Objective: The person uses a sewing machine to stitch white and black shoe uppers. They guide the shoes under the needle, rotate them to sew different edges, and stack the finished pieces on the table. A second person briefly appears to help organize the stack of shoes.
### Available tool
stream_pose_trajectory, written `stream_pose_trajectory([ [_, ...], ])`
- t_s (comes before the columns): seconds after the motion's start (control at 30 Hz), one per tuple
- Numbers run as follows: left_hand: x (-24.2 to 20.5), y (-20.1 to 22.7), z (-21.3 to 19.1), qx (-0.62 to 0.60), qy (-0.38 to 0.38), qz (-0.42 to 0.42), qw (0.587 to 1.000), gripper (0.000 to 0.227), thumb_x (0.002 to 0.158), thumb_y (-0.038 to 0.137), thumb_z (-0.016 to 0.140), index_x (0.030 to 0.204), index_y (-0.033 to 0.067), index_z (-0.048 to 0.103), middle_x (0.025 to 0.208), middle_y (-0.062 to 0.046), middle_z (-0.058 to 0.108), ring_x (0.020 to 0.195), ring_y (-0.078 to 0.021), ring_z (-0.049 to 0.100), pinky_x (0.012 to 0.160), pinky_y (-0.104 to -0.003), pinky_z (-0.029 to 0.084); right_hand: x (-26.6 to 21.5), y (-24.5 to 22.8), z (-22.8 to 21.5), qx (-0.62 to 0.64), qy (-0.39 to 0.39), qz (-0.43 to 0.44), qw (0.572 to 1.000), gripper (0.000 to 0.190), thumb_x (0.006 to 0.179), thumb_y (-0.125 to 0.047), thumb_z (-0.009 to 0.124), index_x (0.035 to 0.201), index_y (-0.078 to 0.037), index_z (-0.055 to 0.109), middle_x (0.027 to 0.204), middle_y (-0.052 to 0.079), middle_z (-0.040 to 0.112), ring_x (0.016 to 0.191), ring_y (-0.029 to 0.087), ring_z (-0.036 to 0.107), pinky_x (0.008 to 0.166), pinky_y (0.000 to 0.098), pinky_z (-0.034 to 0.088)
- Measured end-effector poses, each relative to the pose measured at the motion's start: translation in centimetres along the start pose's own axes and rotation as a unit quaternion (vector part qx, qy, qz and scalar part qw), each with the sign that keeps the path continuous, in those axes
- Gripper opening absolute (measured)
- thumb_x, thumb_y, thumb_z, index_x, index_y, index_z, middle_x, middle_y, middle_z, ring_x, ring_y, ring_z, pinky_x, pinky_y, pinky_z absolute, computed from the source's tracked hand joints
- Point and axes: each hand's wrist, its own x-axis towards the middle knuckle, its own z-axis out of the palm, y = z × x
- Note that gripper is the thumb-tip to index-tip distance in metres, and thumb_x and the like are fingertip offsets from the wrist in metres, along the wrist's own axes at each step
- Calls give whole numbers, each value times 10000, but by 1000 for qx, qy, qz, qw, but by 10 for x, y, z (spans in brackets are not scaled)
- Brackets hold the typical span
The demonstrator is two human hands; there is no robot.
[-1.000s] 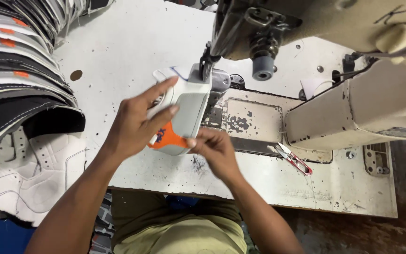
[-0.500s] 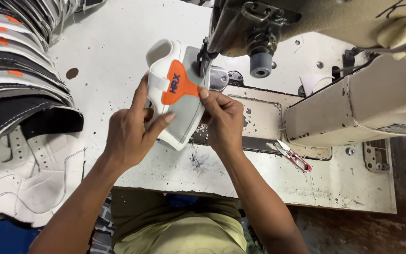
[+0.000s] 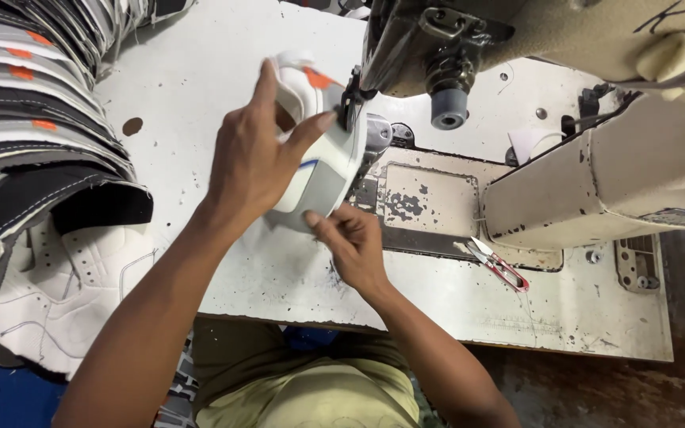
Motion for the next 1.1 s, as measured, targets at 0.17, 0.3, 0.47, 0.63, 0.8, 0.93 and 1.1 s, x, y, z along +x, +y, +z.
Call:
stream_pose_trajectory([
  [0.17,-123,-38,-34,78,205,104,970,748,1012,194,790,1590,3,357,1356,-193,596,1235,-313,604,1052,-429,534,16,-30,-10,65,14,-24,997,234,989,-248,723,945,-20,753,757,12,705,622,66,573,606,242,507],
  [0.3,-310,-140,-29,267,281,30,921,708,1011,146,785,1566,30,362,1443,-200,507,1319,-339,537,1141,-451,483,18,-42,-15,52,14,-14,998,220,976,-237,717,918,-28,754,763,32,736,620,76,622,603,254,552],
  [0.47,-335,-103,-56,480,209,-199,828,736,1039,244,760,1554,-59,330,1365,-246,459,1229,-352,570,1036,-426,522,4,-49,-17,-1,31,-7,999,194,975,-205,725,901,-31,768,736,26,714,619,54,617,579,237,534],
  [0.63,-359,-146,-52,398,294,-266,827,665,1013,226,821,1418,-157,458,1076,-218,603,929,-315,643,795,-395,517,6,-33,-25,-23,36,-1,999,192,958,-192,739,843,-40,759,684,23,703,554,47,569,517,233,480],
  [0.8,-334,-112,-87,306,221,-241,894,356,868,47,824,1125,-66,606,928,-205,693,786,-272,693,715,-334,551,30,-35,-26,-52,85,-40,994,247,968,-214,753,801,-33,749,642,41,675,497,51,510,452,225,392],
  [0.93,-272,-60,-82,-39,218,-261,940,495,733,-50,722,1215,-10,614,1066,-168,728,935,-206,721,808,-299,571,32,-56,-19,-33,78,-43,995,252,968,-225,755,826,-17,751,677,56,697,537,70,585,495,233,485],
  [1.1,-257,-111,-22,-651,269,-155,693,277,907,-101,592,1139,51,596,1035,-130,699,890,-169,695,691,-258,573,40,-56,-21,0,89,-62,994,220,941,-213,760,888,0,768,721,78,734,578,107,675,526,257,576],
])
